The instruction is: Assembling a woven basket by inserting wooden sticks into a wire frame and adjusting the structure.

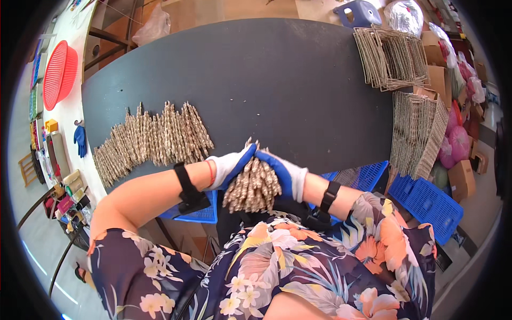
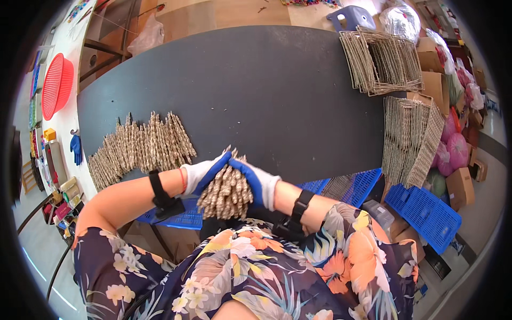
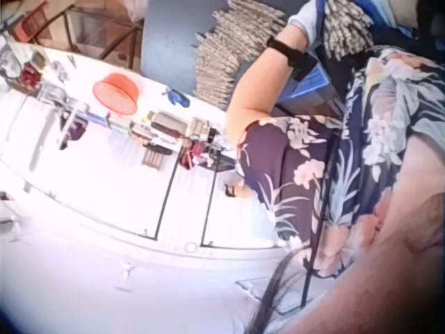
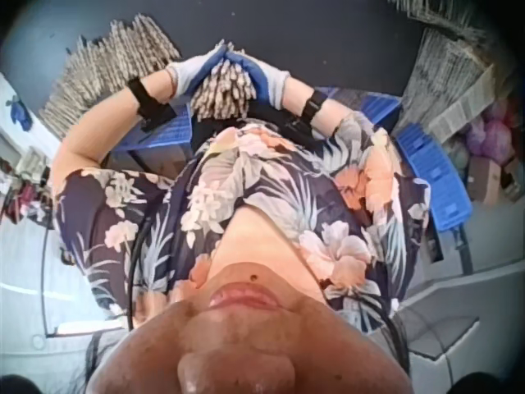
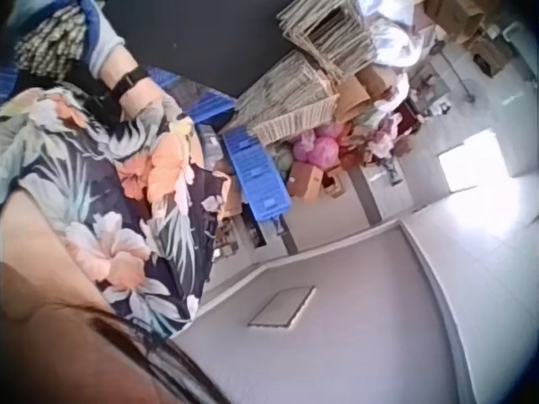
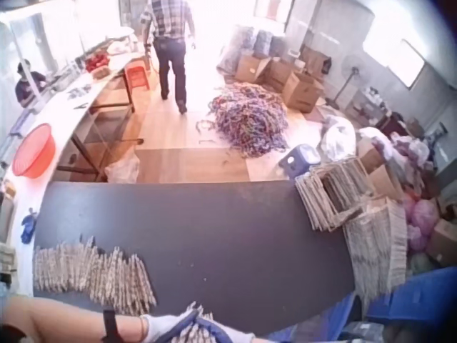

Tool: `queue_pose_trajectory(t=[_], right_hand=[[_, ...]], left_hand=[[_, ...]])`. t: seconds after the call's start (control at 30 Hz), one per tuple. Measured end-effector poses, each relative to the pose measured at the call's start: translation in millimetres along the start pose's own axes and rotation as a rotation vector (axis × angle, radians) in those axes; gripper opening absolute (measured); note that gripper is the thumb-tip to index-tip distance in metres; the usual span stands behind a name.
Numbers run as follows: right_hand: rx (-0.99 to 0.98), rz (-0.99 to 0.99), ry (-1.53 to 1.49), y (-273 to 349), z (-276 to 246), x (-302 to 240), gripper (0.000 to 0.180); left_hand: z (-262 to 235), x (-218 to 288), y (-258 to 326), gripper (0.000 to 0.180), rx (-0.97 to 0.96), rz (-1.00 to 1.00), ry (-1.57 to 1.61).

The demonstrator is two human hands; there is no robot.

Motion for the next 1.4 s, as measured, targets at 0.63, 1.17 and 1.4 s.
queue_pose_trajectory(t=[0.63, 1.17, 1.4], right_hand=[[-0.040, -0.086, -0.451, -50.5, -33.5, 10.2, 0.052], [-0.150, -0.767, 0.526, -5.7, -21.9, -47.9, 0.056], [-0.390, -0.452, 0.626, -54.9, -20.9, 10.9, 0.050]], left_hand=[[-31.7, 34.0, -40.4, 0.061, 0.072, -0.147, -0.217], [-1.4, 12.2, 54.5, 0.086, 0.580, 1.071, -0.070], [-48.9, -69.1, 39.3, 0.077, 0.755, 1.280, 0.394]])
Point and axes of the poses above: each hand's wrist, its own y-axis away from the middle knuckle, its own z-axis out of the palm, x = y × z, the point moved 10 cm from there along -y, towards the middle knuckle, and after that the axes turned 15 degrees about -z, right-handed, at the moved point
